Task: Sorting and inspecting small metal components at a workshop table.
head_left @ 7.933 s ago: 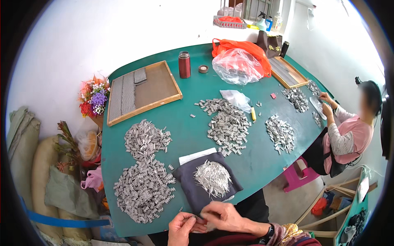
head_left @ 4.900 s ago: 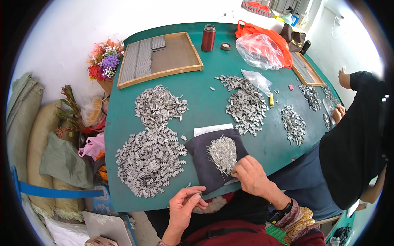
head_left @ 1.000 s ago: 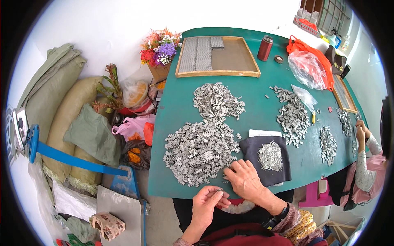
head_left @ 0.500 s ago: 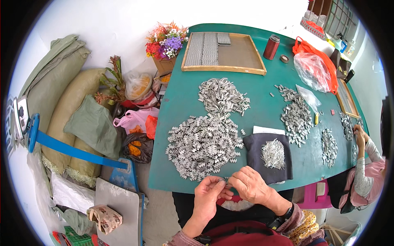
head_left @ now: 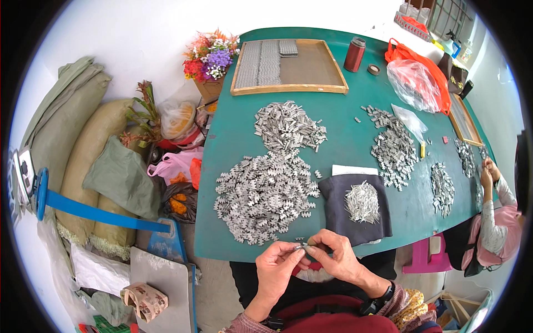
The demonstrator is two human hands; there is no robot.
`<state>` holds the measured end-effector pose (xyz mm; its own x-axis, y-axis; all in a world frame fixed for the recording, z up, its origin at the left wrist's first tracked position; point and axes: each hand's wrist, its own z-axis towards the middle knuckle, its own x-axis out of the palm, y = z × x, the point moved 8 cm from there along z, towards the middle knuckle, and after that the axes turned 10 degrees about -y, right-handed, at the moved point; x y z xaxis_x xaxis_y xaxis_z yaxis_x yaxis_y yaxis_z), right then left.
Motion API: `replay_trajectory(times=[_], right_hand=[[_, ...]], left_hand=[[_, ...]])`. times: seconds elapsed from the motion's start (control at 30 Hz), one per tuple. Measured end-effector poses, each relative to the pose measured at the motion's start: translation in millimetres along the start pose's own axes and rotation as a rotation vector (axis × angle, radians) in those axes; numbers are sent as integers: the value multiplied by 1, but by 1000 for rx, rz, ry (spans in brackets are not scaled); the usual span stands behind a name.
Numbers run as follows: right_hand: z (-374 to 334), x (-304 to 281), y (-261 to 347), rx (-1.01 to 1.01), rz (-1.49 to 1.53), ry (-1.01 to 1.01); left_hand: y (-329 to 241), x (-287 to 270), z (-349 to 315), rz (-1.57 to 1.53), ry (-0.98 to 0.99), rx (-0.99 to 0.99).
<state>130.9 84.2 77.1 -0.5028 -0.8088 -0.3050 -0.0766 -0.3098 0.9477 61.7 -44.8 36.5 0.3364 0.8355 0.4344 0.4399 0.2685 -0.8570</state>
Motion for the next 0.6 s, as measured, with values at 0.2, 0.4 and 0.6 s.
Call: replay_trajectory(times=[0.2,0.4,0.6], right_hand=[[-5,0,-14,69,52,21],[-7,1,-27,190,142,20],[-5,3,-25,218,122,58]], left_hand=[[4,3,-3,52,26,-76],[16,-2,-2,-57,-7,-238],[23,-7,-3,-164,-12,-307]])
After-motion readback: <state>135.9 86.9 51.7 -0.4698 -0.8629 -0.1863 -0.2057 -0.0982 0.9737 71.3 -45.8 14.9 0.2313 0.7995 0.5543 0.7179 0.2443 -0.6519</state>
